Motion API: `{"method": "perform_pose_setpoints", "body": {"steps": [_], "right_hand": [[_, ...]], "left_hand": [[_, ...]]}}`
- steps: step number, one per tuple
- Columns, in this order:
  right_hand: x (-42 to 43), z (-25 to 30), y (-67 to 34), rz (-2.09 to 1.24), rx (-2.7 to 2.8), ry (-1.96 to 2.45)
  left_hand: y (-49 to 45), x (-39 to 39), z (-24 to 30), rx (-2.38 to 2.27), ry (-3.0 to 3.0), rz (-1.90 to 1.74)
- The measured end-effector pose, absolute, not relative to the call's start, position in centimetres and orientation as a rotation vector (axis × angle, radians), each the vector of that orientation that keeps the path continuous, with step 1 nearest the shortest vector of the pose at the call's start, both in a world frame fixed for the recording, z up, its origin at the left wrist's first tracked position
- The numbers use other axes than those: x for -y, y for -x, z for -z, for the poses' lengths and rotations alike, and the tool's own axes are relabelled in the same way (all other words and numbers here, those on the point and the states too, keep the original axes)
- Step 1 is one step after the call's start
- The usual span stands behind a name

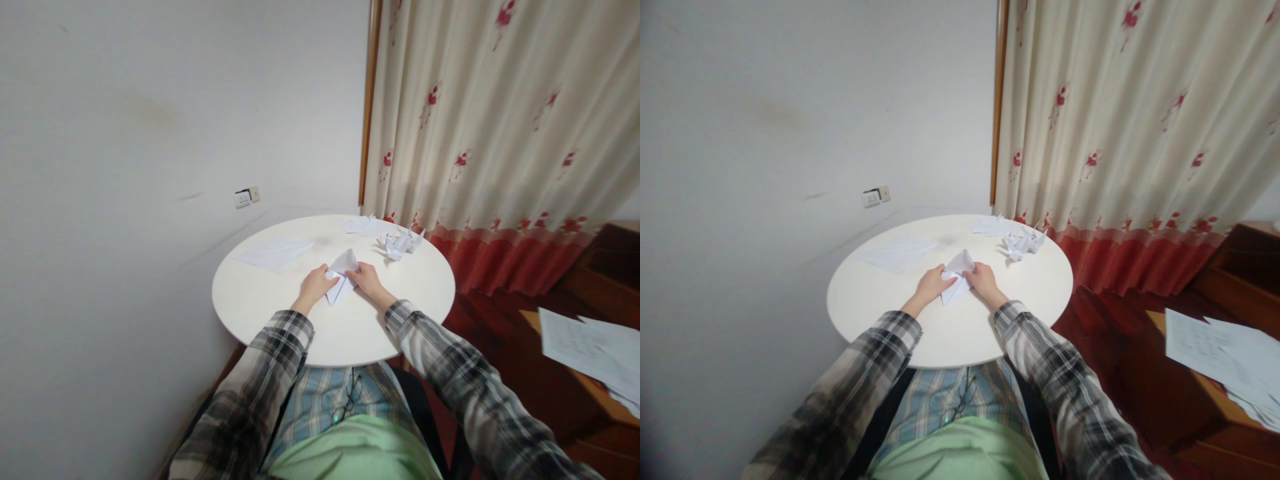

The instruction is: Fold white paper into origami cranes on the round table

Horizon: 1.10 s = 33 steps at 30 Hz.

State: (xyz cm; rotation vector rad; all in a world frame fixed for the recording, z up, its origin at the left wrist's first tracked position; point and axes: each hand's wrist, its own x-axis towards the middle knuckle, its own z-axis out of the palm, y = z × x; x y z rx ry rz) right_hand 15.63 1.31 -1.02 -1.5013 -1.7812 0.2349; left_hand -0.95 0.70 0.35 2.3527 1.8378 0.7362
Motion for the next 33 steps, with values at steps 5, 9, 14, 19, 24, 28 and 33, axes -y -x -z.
{"method": "perform_pose_setpoints", "body": {"steps": [5,9,14,19,24,28,33], "right_hand": [[-1.28,0.91,-15.72,-0.209,1.760,1.556],[-1.14,0.59,-15.69,-0.231,1.811,1.635],[-0.89,0.17,-15.63,-0.260,1.870,1.674],[-0.80,0.22,-15.58,-0.233,1.867,1.679],[-0.88,0.41,-15.63,-0.212,1.861,1.672],[-0.95,0.48,-15.67,-0.205,1.860,1.664],[-0.89,0.36,-15.75,-0.190,1.833,1.703]], "left_hand": [[0.95,-0.50,-0.53,-1.816,-2.356,-0.707],[0.95,-0.44,-0.62,-1.800,-2.366,-0.675],[0.95,-0.50,-0.61,-1.784,-2.375,-0.682],[1.00,-0.71,-0.41,-1.772,-2.398,-0.694],[1.05,-0.88,-0.13,-1.734,-2.404,-0.705],[1.00,-0.70,-0.21,-1.706,-2.398,-0.726],[0.84,-0.33,-0.52,-1.682,-2.369,-0.733]]}}
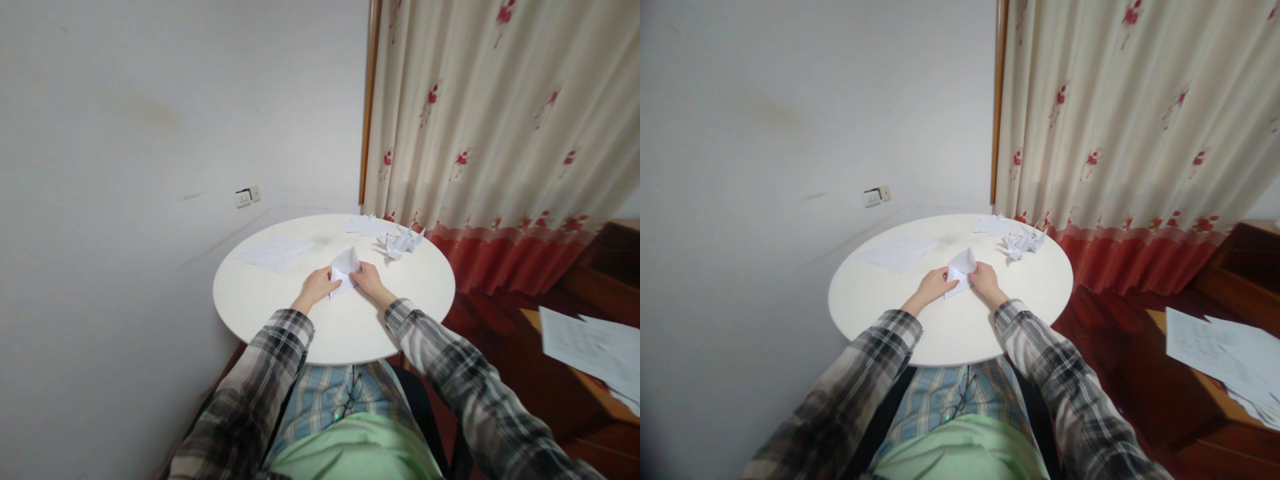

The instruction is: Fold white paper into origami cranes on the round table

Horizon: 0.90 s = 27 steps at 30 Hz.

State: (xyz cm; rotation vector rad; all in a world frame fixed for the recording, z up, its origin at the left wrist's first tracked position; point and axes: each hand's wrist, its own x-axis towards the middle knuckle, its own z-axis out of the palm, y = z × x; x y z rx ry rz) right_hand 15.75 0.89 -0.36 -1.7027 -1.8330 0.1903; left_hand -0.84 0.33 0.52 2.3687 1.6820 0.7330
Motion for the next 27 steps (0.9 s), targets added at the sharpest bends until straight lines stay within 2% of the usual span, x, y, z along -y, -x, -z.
{"method": "perform_pose_setpoints", "body": {"steps": [12,27], "right_hand": [[-0.01,-0.22,-15.98,-0.133,1.718,1.877],[-0.20,-0.04,-16.05,-0.104,1.737,1.890]], "left_hand": [[0.89,-0.65,0.14,-1.447,-2.385,-0.790],[0.81,-0.77,-0.01,-1.325,-2.375,-0.899]]}}
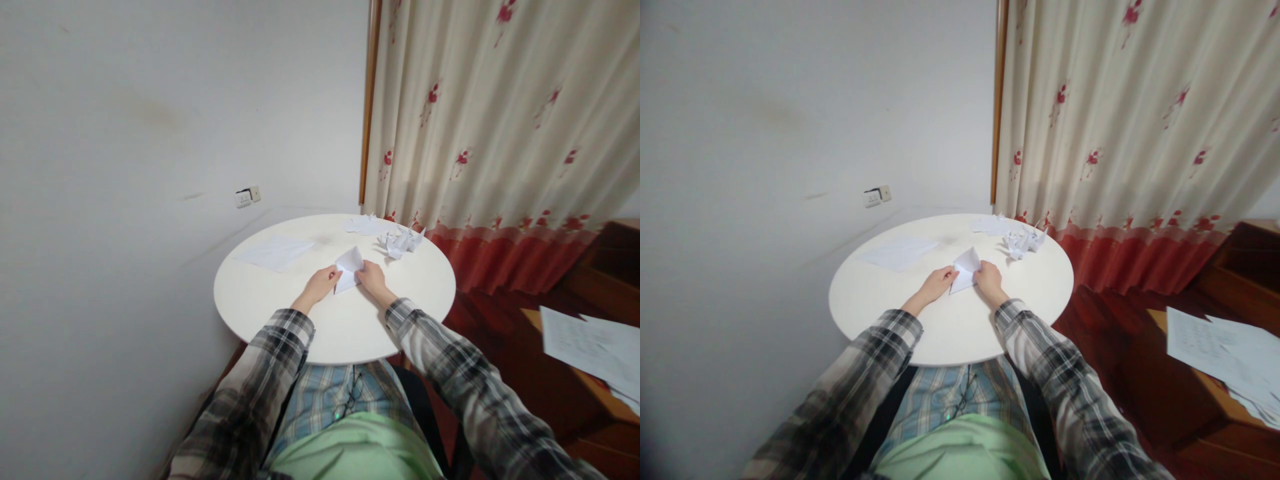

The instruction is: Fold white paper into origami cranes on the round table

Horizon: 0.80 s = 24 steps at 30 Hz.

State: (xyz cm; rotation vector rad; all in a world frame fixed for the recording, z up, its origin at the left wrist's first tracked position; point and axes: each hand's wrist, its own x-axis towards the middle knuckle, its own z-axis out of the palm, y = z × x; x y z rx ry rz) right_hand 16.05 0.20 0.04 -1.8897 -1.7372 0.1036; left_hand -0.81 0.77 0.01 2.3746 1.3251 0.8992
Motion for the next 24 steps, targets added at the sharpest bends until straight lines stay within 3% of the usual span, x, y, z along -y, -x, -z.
{"method": "perform_pose_setpoints", "body": {"steps": [24], "right_hand": [[-0.13,-0.12,-16.06,-0.128,1.765,1.849]], "left_hand": [[0.80,-0.83,0.27,-1.105,-2.336,-0.931]]}}
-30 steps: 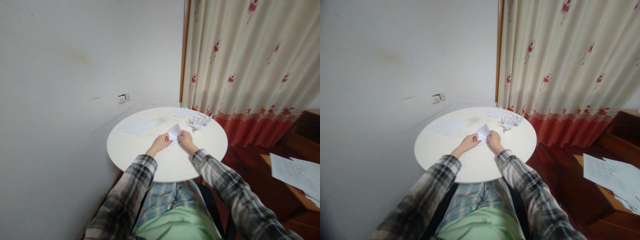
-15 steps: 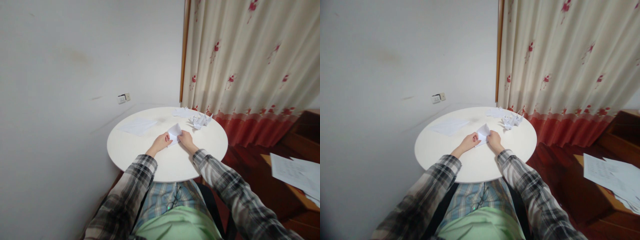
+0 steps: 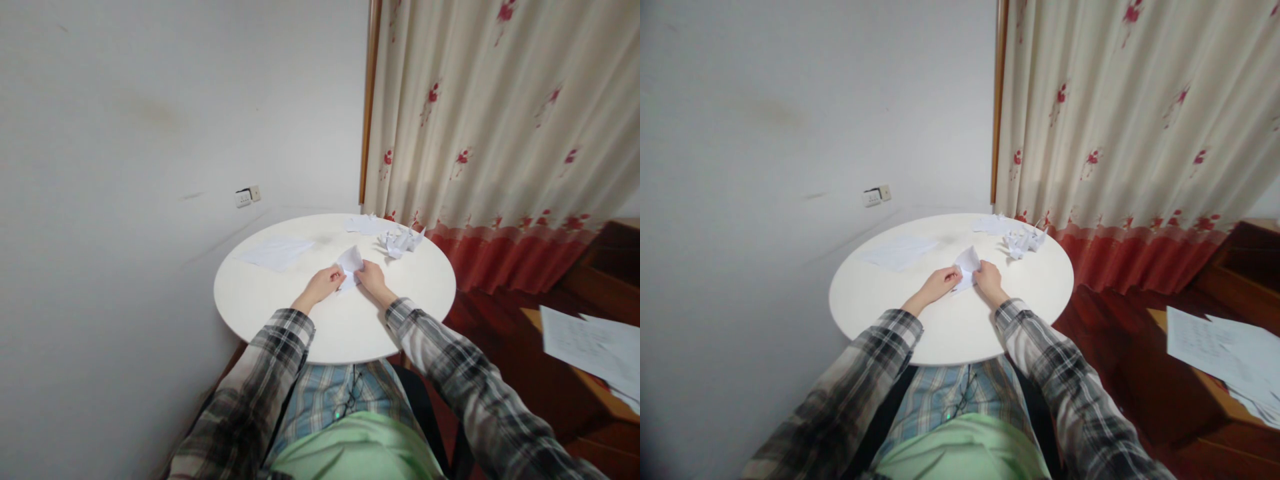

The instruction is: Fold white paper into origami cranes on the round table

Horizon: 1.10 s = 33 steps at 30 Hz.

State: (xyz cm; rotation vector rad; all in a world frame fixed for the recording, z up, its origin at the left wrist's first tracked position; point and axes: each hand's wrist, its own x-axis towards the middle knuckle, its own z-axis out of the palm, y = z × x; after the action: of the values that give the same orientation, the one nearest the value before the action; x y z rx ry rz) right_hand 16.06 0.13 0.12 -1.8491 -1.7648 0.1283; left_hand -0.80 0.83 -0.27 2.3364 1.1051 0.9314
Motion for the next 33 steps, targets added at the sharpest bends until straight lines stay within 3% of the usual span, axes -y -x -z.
{"method": "perform_pose_setpoints", "body": {"steps": [8,19,29,33], "right_hand": [[-0.1,-0.1,-16.1,-0.132,1.757,1.822],[-0.2,-0.1,-16.2,-0.149,1.615,1.872],[-0.7,0.1,-16.0,0.019,1.440,1.258],[0.0,-0.1,-15.1,-0.115,1.633,1.120]], "left_hand": [[0.8,-0.7,0.1,-1.104,-2.319,-0.929],[1.2,-1.4,0.6,-1.442,-2.399,-0.919],[1.4,-1.3,0.4,-1.640,-2.400,-0.852],[1.3,-1.0,0.1,-1.654,-2.372,-0.855]]}}
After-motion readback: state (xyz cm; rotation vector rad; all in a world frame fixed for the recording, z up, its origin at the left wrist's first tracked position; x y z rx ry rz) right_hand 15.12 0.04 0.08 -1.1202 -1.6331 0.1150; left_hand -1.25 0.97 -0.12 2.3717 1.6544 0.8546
